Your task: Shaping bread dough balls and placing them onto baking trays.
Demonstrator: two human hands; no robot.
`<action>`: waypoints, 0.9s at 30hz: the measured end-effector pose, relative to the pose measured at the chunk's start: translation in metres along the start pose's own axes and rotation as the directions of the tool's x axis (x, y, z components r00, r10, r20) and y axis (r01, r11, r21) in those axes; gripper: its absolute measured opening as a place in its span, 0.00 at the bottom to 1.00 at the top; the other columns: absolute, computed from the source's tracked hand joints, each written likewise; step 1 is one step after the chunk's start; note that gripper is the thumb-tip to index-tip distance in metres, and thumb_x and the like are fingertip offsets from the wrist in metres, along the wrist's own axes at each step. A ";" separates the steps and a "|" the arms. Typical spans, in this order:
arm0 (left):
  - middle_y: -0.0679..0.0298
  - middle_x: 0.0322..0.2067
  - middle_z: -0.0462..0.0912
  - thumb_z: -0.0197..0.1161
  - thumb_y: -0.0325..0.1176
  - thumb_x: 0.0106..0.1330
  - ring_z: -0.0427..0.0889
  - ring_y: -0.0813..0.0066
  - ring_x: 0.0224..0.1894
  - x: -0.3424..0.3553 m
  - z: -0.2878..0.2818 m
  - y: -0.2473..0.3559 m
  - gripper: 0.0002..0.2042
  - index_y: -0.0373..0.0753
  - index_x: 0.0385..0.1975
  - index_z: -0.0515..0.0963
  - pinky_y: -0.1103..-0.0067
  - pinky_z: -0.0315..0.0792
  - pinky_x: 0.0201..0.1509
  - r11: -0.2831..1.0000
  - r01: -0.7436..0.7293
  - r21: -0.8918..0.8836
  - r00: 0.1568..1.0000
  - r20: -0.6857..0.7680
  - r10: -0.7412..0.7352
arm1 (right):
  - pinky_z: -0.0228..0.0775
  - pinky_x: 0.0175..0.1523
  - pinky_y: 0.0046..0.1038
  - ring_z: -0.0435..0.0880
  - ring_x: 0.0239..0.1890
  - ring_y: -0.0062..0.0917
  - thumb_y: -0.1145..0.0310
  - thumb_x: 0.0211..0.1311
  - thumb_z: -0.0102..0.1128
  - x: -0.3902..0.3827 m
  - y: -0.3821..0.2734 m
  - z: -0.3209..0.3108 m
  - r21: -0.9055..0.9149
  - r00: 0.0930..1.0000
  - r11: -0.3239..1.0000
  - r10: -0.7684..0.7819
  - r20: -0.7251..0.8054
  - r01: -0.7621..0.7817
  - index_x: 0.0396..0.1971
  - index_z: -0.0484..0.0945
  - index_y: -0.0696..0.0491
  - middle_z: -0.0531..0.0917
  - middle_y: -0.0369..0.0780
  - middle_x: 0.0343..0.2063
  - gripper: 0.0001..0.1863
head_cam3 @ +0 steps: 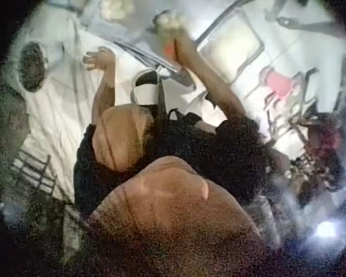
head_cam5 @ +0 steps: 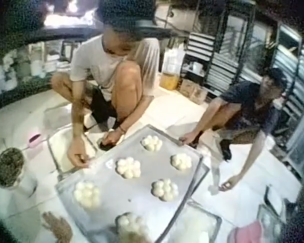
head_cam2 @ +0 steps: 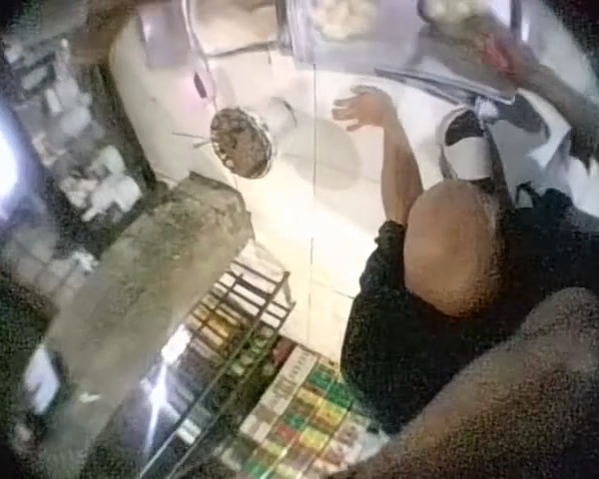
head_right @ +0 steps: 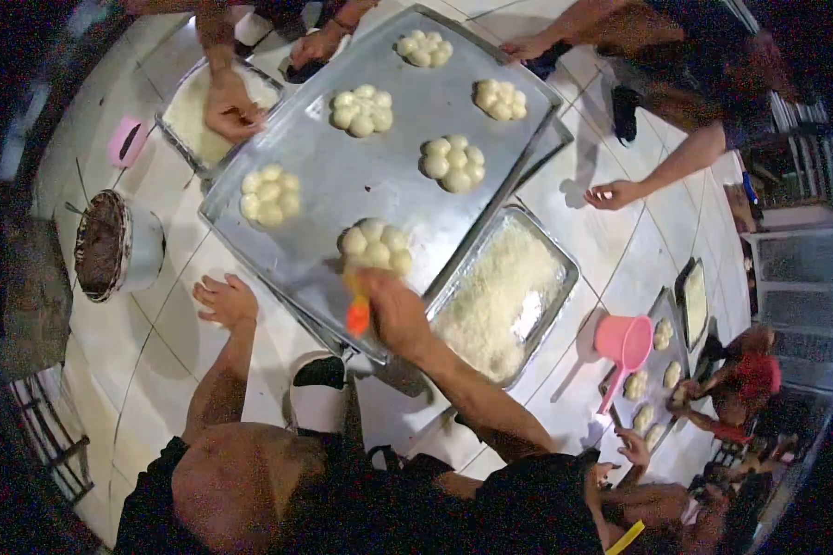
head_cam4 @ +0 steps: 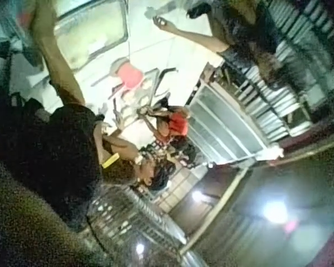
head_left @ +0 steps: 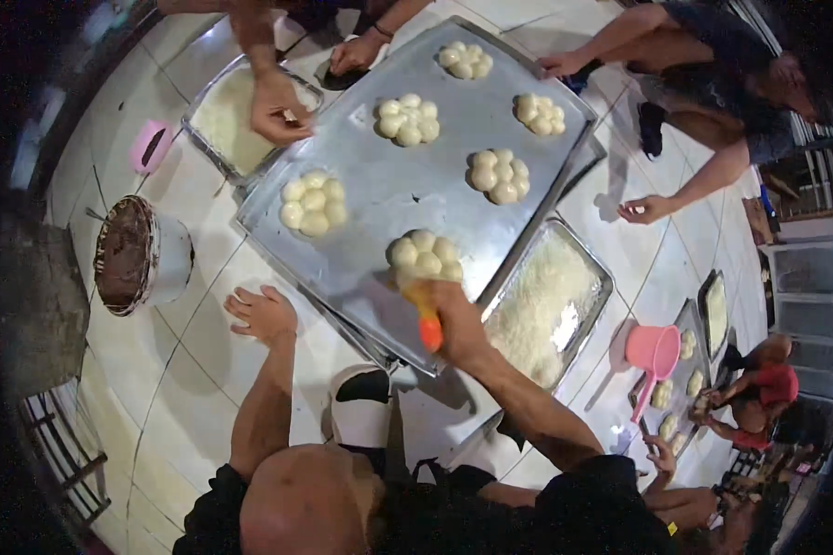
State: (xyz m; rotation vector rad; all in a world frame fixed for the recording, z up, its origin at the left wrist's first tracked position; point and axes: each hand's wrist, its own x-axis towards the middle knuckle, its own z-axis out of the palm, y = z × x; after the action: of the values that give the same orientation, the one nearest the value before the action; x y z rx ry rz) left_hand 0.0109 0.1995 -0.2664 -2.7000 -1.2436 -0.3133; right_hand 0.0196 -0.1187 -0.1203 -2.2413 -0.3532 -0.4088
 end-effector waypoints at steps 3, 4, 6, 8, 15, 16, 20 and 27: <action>0.49 0.58 0.65 0.50 0.46 0.66 0.63 0.54 0.62 0.004 0.007 0.000 0.25 0.35 0.57 0.64 0.50 0.61 0.57 0.997 -0.052 0.050 0.989 -0.137 0.058 | 0.70 0.39 0.34 0.77 0.38 0.33 0.78 0.59 0.52 -0.004 0.016 -0.023 0.216 0.913 0.889 0.408 0.031 -0.404 0.46 0.67 0.56 0.76 0.43 0.38 0.14; 0.52 0.55 0.68 0.53 0.46 0.66 0.68 0.58 0.58 0.007 0.014 -0.004 0.23 0.36 0.55 0.66 0.51 0.66 0.52 0.991 -0.100 0.092 0.950 -0.287 0.123 | 0.69 0.36 0.32 0.76 0.33 0.30 0.77 0.64 0.49 0.012 0.038 -0.044 0.120 0.938 0.966 0.250 -0.239 -0.227 0.46 0.65 0.57 0.74 0.43 0.37 0.12; 0.52 0.55 0.68 0.54 0.46 0.66 0.69 0.59 0.58 0.006 0.025 0.003 0.24 0.37 0.55 0.66 0.52 0.67 0.51 0.989 -0.147 0.015 0.964 -0.222 0.147 | 0.74 0.42 0.26 0.79 0.37 0.29 0.72 0.68 0.50 0.020 0.087 -0.114 0.155 0.851 0.946 0.324 -0.414 -0.285 0.52 0.61 0.59 0.74 0.45 0.39 0.16; 0.54 0.53 0.71 0.55 0.50 0.66 0.74 0.60 0.52 0.011 0.046 -0.012 0.25 0.37 0.53 0.68 0.57 0.70 0.46 0.989 -0.104 -0.104 0.990 -0.106 0.093 | 0.75 0.46 0.27 0.80 0.39 0.30 0.73 0.68 0.49 0.022 0.086 -0.188 0.160 0.914 0.947 0.313 -0.259 -0.279 0.53 0.62 0.60 0.75 0.47 0.43 0.16; 0.57 0.43 0.74 0.52 0.31 0.65 0.74 0.68 0.37 0.037 0.022 -0.076 0.13 0.31 0.46 0.71 0.74 0.73 0.41 0.458 0.284 -0.842 0.952 0.304 -0.032 | 0.69 0.33 0.31 0.78 0.28 0.29 0.75 0.58 0.57 -0.075 0.105 -0.409 -0.412 0.754 0.632 0.562 -0.340 -0.656 0.38 0.72 0.57 0.80 0.40 0.33 0.08; 0.59 0.39 0.74 0.50 0.26 0.66 0.73 0.72 0.34 0.035 0.011 -0.074 0.10 0.30 0.44 0.70 0.75 0.73 0.39 0.150 0.514 -0.844 0.857 0.512 -0.053 | 0.70 0.33 0.31 0.78 0.27 0.30 0.73 0.57 0.59 -0.093 0.100 -0.421 -0.401 0.691 0.566 0.538 -0.483 -0.721 0.39 0.73 0.56 0.80 0.40 0.32 0.10; 0.64 0.43 0.77 0.55 0.33 0.70 0.77 0.75 0.39 0.061 -0.060 -0.098 0.14 0.36 0.52 0.73 0.81 0.71 0.41 0.099 0.394 -0.914 0.818 0.397 0.416 | 0.71 0.36 0.28 0.80 0.31 0.30 0.61 0.57 0.60 -0.202 0.174 -0.415 -0.127 0.489 0.594 0.501 -0.714 -0.795 0.43 0.75 0.57 0.82 0.42 0.30 0.18; 0.59 0.50 0.76 0.52 0.33 0.69 0.77 0.72 0.43 0.031 -0.370 0.008 0.16 0.32 0.53 0.71 0.78 0.70 0.52 0.152 -0.005 -0.988 0.573 0.121 0.810 | 0.69 0.39 0.34 0.75 0.34 0.35 0.64 0.59 0.51 -0.169 0.164 -0.374 -0.558 0.602 0.596 -0.151 -0.784 -0.577 0.40 0.74 0.58 0.77 0.45 0.37 0.14</action>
State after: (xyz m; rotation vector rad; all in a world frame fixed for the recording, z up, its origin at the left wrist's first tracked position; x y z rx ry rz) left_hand -0.0096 0.1349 0.0985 -4.3771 0.1441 0.1496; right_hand -0.1369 -0.5285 -0.0681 -2.5512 0.7829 -1.5818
